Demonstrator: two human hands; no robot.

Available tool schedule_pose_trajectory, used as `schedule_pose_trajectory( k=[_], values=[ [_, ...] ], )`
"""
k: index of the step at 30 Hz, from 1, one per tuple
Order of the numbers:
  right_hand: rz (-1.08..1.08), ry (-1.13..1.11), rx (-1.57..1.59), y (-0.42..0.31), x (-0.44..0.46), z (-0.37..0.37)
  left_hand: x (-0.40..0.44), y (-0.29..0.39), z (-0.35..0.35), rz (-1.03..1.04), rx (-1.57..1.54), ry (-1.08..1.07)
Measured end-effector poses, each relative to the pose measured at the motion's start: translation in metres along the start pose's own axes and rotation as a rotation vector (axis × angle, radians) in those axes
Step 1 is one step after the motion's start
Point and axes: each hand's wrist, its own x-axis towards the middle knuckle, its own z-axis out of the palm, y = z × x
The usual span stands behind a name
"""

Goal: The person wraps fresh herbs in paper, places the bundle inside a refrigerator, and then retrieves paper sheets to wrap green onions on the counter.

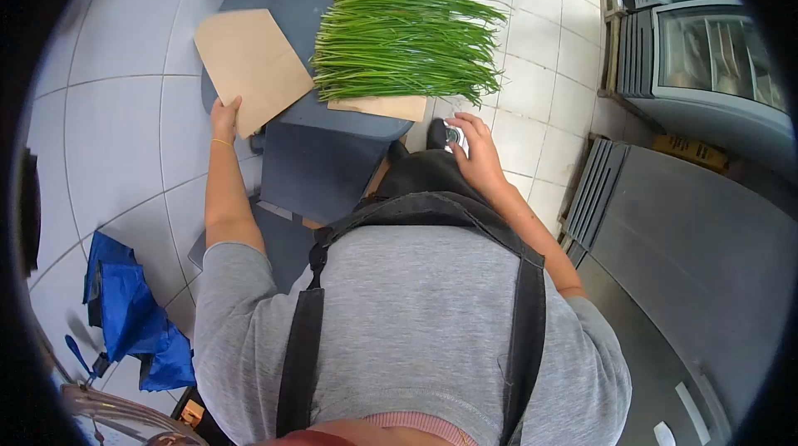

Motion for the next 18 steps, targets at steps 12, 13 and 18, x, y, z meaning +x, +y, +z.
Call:
schedule_pose_trajectory(
  k=[12,13,18],
  values=[
    [-0.550,0.001,-0.271,-0.016,0.180,0.078,-0.145,0.127,0.184,1.063,1.002,-0.430],
    [-0.563,-0.034,-0.311,-0.012,0.186,0.079,-0.148,0.122,0.199,1.035,1.044,-0.456],
    [-0.615,-0.128,-0.439,0.017,0.187,0.056,-0.130,0.093,0.226,0.999,1.136,-0.510]
  ],
)
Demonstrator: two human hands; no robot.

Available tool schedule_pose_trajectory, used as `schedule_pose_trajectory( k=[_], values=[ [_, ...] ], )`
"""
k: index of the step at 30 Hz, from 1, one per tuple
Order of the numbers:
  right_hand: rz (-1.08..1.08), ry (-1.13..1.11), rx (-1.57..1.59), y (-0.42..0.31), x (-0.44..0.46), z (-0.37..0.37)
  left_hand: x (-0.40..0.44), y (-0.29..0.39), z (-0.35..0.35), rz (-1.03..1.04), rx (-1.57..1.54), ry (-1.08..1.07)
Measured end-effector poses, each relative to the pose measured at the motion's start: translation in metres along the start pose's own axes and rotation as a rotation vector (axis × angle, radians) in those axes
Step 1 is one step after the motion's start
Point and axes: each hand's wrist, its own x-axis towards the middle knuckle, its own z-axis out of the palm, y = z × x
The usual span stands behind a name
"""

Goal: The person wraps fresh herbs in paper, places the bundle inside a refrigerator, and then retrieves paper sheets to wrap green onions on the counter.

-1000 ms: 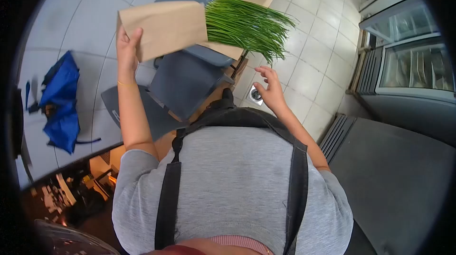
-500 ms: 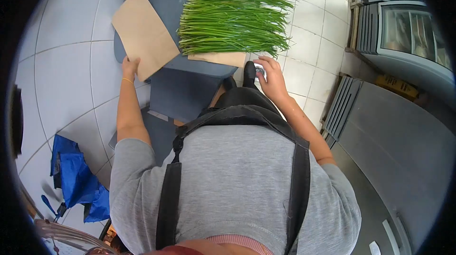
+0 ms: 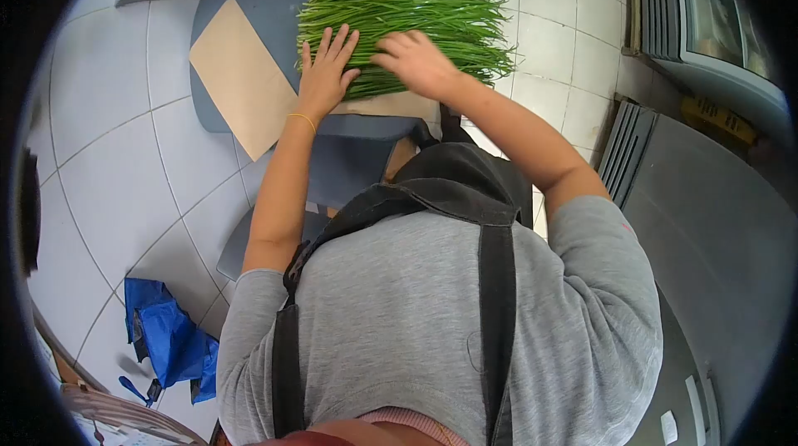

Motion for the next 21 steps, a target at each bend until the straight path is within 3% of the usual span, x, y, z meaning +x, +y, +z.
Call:
schedule_pose_trajectory(
  k=[5,9,13,14,21],
  values=[
    [0.221,-0.015,-0.104,0.048,-0.098,-0.035,-0.005,-0.005,0.009,0.019,-0.005,0.034],
    [0.598,0.130,-0.150,0.062,-0.151,-0.054,-0.002,-0.003,0.002,0.010,-0.001,0.004],
    [0.370,0.352,0.148,0.031,-0.086,-0.036,0.003,0.003,-0.019,0.010,-0.030,0.025],
    [0.329,0.356,0.175,0.022,-0.064,-0.028,0.004,0.006,-0.022,0.029,-0.054,0.185],
    [0.220,0.293,0.169,0.009,0.023,0.018,0.010,0.012,-0.011,-0.050,-0.103,0.326]
  ],
)
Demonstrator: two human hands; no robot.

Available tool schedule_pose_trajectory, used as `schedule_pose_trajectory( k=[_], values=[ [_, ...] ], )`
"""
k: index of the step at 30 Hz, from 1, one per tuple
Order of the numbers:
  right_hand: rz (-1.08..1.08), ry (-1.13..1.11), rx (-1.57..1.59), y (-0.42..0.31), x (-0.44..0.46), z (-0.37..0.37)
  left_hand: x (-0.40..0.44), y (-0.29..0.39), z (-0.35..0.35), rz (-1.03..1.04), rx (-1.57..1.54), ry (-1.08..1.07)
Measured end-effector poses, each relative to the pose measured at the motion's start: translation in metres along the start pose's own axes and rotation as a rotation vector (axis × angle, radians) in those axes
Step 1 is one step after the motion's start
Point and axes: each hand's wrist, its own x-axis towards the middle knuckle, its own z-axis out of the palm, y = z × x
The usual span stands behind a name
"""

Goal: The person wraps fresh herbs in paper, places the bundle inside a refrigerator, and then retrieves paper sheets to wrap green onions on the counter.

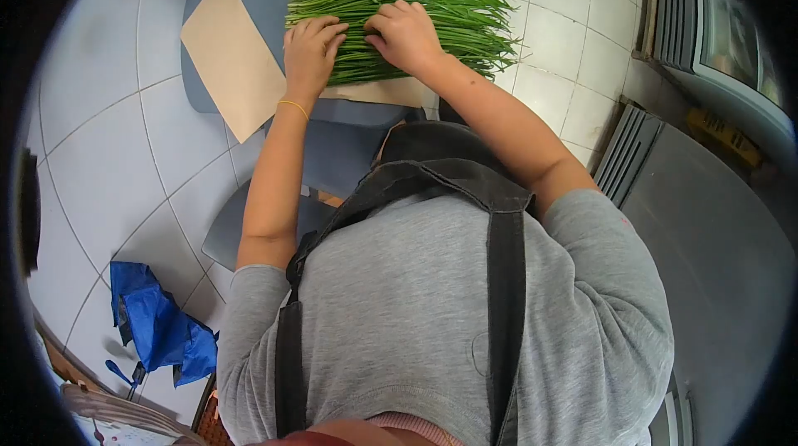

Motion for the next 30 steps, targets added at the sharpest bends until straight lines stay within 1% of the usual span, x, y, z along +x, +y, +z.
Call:
schedule_pose_trajectory(
  k=[4,7,11,16,18,20,22,24,27,30],
  values=[
    [0.028,-0.049,-0.065,0.002,0.001,0.001,-0.004,-0.002,0.011,-0.013,-0.015,0.064],
    [0.091,-0.089,-0.049,0.005,-0.001,-0.003,-0.006,-0.003,0.016,-0.003,-0.017,0.124],
    [0.063,-0.132,-0.114,0.007,0.000,-0.016,-0.007,-0.003,0.018,-0.010,-0.023,0.136],
    [0.028,-0.161,-0.232,0.038,-0.035,-0.066,-0.008,-0.003,0.020,-0.011,-0.020,0.154],
    [0.113,-0.187,-0.304,0.061,-0.064,-0.095,-0.007,-0.004,0.021,-0.008,-0.021,0.162],
    [0.180,-0.266,-0.407,0.108,-0.113,-0.119,-0.007,-0.005,0.021,-0.001,-0.018,0.163],
    [0.407,-0.505,-0.619,0.171,-0.173,-0.145,-0.007,-0.006,0.023,0.005,-0.044,0.172],
    [0.856,-0.629,-0.611,0.189,-0.202,-0.177,-0.004,-0.006,0.023,0.015,-0.065,0.172],
    [0.818,-0.582,-0.657,0.192,-0.210,-0.205,-0.005,-0.003,0.017,0.002,-0.087,0.142],
    [0.634,-0.414,-0.665,0.166,-0.175,-0.184,0.000,0.002,0.002,-0.040,-0.124,0.135]
  ],
)
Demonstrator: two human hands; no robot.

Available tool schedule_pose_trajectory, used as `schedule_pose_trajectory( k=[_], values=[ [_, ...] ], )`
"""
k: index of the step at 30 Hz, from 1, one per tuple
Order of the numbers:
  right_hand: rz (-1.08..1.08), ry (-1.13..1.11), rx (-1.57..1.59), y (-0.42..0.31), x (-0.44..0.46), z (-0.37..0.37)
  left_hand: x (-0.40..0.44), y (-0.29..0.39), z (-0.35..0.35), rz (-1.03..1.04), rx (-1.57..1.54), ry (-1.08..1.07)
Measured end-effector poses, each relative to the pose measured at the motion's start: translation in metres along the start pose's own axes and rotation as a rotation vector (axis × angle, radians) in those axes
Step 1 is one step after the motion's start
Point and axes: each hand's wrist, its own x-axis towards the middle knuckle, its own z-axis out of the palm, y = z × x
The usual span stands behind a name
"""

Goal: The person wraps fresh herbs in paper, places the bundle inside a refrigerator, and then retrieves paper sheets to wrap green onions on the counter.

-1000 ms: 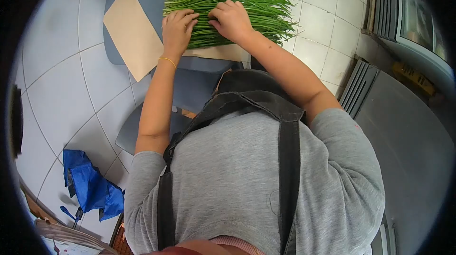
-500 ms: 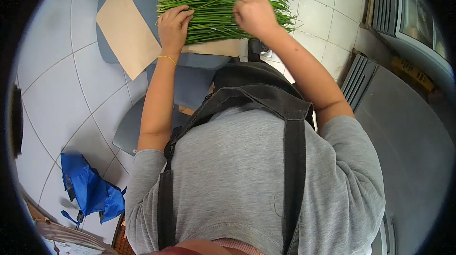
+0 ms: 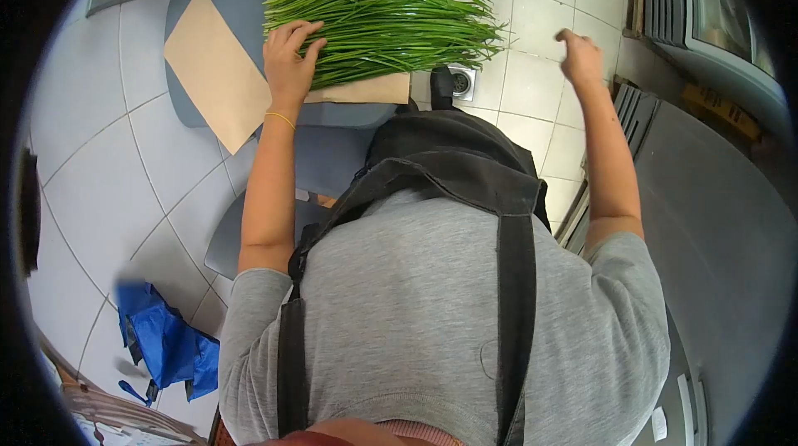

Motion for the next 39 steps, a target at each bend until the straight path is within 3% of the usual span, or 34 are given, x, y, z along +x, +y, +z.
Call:
schedule_pose_trajectory(
  k=[1,2,5,6,7,9,16,22,29,31,33,34,36,39],
  values=[
    [-0.090,0.020,0.216,-0.013,0.013,0.003,0.001,0.000,-0.004,-0.015,-0.009,0.018],
    [0.005,-0.141,0.278,-0.037,0.033,0.002,0.002,-0.002,-0.007,-0.030,-0.018,0.035],
    [-0.160,0.089,0.477,-0.141,0.050,-0.035,0.003,-0.013,-0.013,-0.089,0.049,0.118],
    [-0.316,0.236,0.553,-0.170,0.059,-0.035,0.003,-0.016,-0.014,-0.089,0.076,0.108],
    [-0.400,0.194,0.553,-0.203,0.060,-0.062,0.005,-0.020,-0.014,-0.088,0.102,0.099],
    [-0.592,0.378,0.681,-0.256,0.073,-0.062,0.007,-0.026,-0.013,-0.086,0.145,0.081],
    [-0.720,0.418,0.625,-0.355,0.094,-0.049,0.008,-0.039,-0.003,-0.093,0.186,0.053],
    [-0.690,0.405,0.535,-0.354,0.103,-0.038,0.006,-0.043,0.000,-0.077,0.179,0.060],
    [-0.727,0.420,0.397,-0.253,0.087,-0.044,0.005,-0.047,0.004,-0.050,0.154,0.078],
    [-0.630,0.314,0.334,-0.205,0.076,-0.047,0.005,-0.046,0.003,-0.043,0.158,0.072],
    [-0.385,0.252,0.228,-0.155,0.069,-0.032,0.006,-0.045,0.001,-0.036,0.154,0.081],
    [-0.339,0.298,0.153,-0.141,0.066,-0.039,0.006,-0.043,-0.001,-0.034,0.147,0.091],
    [-0.261,0.371,0.234,-0.134,0.060,-0.040,0.010,-0.040,-0.002,-0.019,0.147,0.101],
    [-0.424,0.447,0.445,-0.184,0.063,-0.051,0.014,-0.039,-0.002,0.004,0.179,0.090]
  ],
)
